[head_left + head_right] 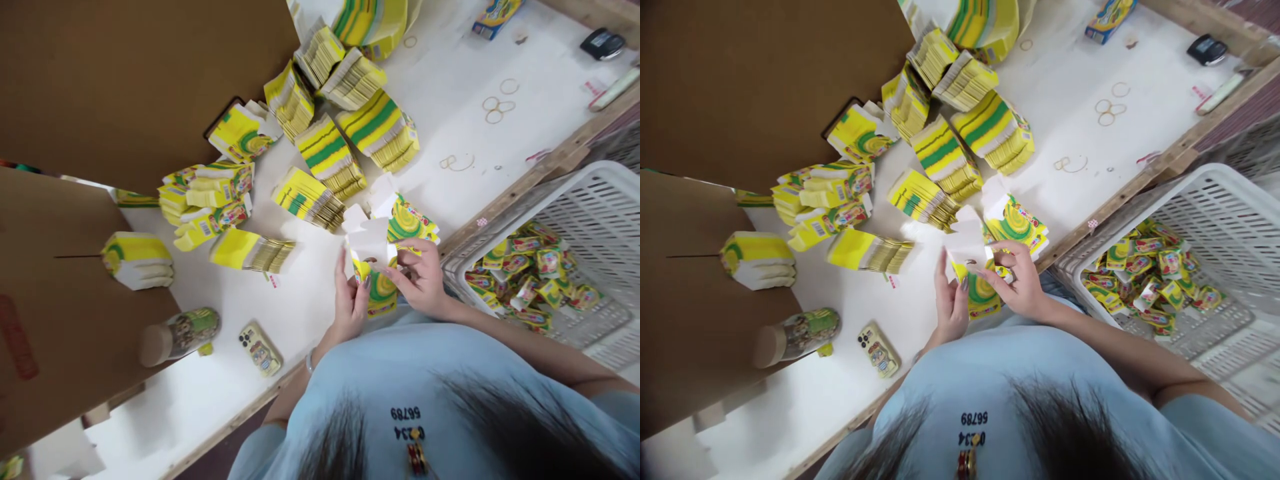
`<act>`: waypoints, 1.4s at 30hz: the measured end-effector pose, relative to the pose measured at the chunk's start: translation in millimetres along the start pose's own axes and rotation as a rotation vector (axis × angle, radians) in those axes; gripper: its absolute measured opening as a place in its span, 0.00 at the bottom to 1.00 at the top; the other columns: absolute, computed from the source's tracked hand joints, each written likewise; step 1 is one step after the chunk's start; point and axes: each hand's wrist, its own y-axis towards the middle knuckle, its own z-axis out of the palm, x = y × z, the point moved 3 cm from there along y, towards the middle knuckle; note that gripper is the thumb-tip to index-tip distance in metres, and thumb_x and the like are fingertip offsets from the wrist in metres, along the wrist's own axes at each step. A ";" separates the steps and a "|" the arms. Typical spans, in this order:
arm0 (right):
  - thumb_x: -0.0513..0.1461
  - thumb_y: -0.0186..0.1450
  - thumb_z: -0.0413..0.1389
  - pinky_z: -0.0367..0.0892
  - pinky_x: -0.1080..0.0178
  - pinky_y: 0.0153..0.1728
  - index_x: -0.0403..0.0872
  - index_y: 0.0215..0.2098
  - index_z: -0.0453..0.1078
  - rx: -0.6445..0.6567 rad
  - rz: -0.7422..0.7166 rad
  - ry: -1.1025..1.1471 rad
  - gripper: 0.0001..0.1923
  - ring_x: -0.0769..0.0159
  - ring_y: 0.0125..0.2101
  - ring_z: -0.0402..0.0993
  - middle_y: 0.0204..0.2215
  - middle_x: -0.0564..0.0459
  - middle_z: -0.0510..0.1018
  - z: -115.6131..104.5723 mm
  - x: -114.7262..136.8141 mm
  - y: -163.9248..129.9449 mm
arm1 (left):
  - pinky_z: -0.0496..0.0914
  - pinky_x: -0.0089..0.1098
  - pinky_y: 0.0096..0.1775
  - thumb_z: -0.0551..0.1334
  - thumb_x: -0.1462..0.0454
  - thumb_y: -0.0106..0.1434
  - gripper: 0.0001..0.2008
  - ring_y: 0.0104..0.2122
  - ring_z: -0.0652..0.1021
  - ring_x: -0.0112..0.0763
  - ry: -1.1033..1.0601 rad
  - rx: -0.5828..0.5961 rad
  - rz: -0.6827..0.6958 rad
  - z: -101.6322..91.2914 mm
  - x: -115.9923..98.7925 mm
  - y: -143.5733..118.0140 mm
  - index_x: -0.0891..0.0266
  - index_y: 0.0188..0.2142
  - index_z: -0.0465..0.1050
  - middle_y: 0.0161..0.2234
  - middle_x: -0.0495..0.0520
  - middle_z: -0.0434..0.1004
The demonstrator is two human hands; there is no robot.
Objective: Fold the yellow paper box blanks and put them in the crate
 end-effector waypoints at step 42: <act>0.59 0.62 0.63 0.79 0.61 0.31 0.48 0.42 0.82 0.425 0.613 0.065 0.25 0.62 0.33 0.83 0.36 0.49 0.86 -74.3 -5.9 14.5 | 0.73 0.37 0.39 0.49 0.54 0.78 0.19 0.35 0.77 0.36 0.536 0.124 0.365 -13.5 -8.4 45.9 0.57 0.58 0.70 0.35 0.55 0.78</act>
